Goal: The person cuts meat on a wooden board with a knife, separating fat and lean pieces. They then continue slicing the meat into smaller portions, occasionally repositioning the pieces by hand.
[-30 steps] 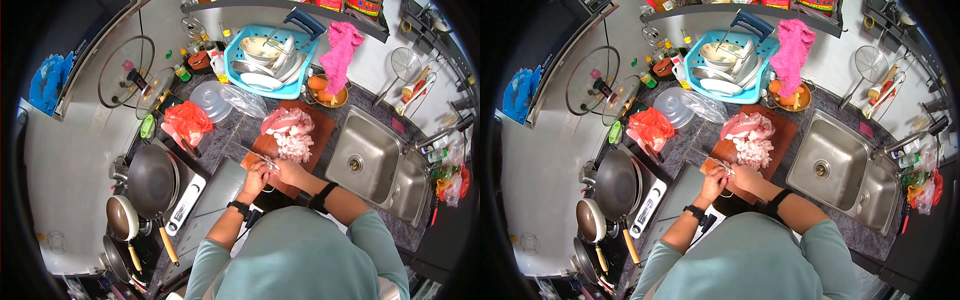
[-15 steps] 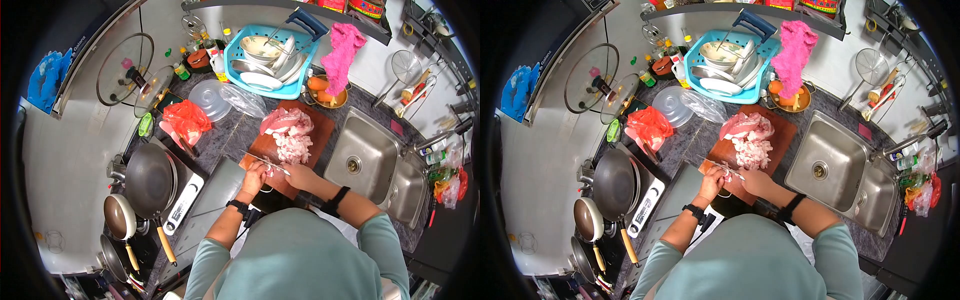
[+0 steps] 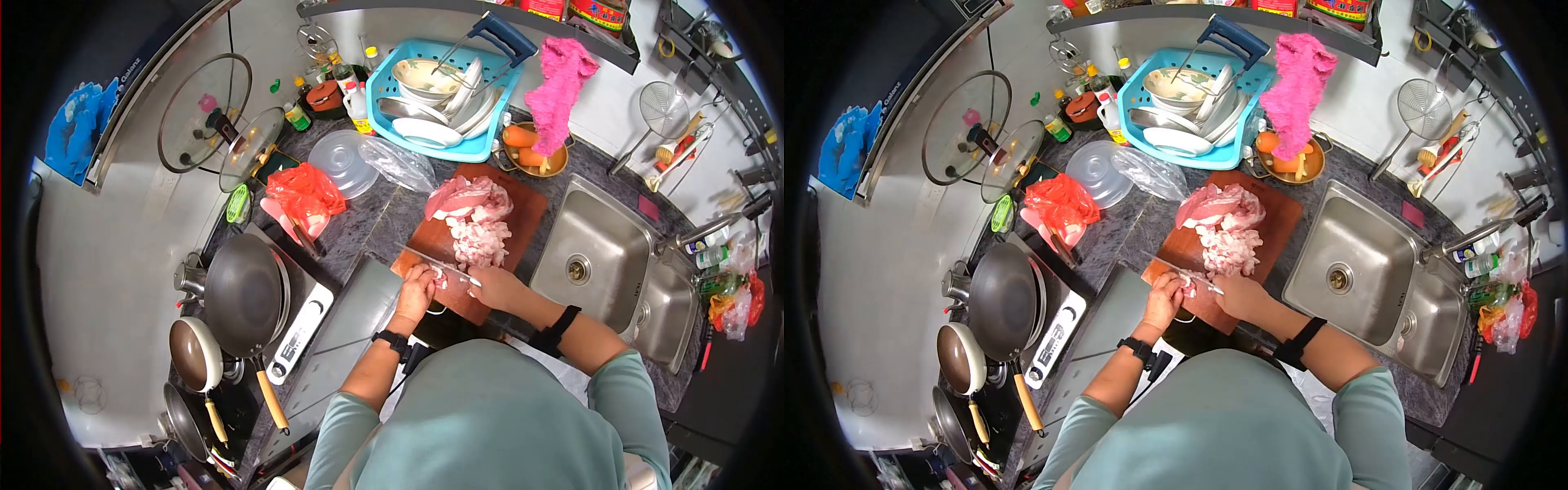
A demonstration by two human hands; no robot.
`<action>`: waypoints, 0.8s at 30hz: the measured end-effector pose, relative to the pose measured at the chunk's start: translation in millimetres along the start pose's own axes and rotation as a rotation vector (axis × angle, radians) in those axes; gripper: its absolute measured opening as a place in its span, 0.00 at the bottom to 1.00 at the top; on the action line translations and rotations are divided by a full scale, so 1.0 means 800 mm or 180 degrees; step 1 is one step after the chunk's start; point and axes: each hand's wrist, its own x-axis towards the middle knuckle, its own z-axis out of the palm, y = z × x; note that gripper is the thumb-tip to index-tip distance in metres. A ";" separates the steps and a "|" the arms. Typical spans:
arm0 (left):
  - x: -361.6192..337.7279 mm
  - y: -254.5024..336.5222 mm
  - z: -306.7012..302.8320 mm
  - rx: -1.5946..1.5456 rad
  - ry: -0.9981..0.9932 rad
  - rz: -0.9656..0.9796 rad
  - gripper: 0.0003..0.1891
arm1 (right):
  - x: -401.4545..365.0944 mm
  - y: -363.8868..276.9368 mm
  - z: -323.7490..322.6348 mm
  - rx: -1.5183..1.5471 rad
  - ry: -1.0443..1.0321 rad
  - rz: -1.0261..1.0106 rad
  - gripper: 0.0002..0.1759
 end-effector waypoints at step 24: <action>0.026 0.021 0.042 -0.0366 0.0468 -0.0933 0.11 | 0.004 0.010 0.007 0.0646 0.0770 0.0144 0.16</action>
